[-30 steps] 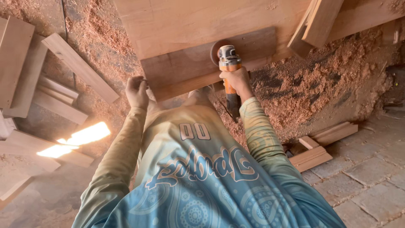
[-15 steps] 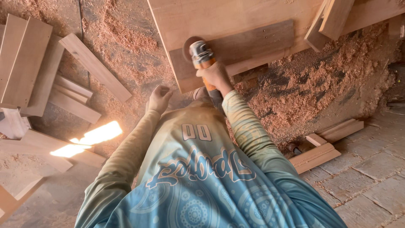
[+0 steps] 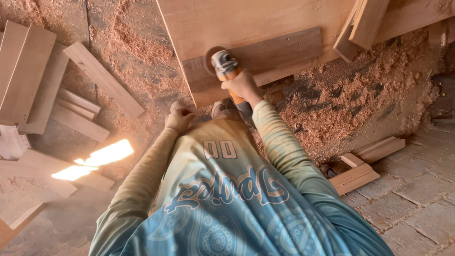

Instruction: The person uses an angle grinder with a sanding disc to smooth the surface of a wooden plank. They hold the plank with one hand and move the tool along its length, generating sawdust.

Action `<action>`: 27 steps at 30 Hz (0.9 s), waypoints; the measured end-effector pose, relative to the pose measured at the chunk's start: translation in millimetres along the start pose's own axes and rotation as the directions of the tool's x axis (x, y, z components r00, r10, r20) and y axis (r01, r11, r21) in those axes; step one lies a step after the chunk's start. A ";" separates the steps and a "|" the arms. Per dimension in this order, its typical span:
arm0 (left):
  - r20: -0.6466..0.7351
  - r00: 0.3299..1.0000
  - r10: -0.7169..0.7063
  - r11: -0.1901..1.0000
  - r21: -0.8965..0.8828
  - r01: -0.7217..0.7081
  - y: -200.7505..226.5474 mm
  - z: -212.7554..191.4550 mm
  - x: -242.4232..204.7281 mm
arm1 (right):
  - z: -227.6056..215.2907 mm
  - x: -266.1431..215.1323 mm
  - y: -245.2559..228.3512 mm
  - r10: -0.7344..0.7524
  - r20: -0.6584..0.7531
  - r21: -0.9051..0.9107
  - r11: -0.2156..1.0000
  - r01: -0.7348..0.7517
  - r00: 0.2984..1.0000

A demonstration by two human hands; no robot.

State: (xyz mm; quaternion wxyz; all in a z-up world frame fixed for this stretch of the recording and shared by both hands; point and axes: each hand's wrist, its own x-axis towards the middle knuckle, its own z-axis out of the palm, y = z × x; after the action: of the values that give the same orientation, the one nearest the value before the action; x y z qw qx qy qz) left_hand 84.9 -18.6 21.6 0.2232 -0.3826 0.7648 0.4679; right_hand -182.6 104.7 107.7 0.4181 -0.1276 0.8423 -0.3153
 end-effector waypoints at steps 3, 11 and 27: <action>0.189 0.957 0.222 0.933 0.243 -0.265 33.4 -4.2 1.3 | -37.5 8.2 23.5 0.105 -0.048 0.196 0.976 -0.094 0.993; 0.192 0.844 0.501 0.826 -0.395 -0.401 124.3 42.3 25.1 | -27.3 14.6 14.0 0.134 -0.061 0.345 0.933 -0.105 0.989; 0.114 0.984 0.139 0.789 -0.613 -0.040 140.5 30.9 -4.1 | 37.1 -2.3 -42.7 0.060 -0.010 0.231 0.971 -0.056 0.998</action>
State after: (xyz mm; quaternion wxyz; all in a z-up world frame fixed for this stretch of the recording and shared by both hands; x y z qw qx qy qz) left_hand -24.8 48.2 86.8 0.1239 -0.3601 0.5717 0.7268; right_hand -154.1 57.3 119.6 0.4320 -0.0510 0.8068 -0.3999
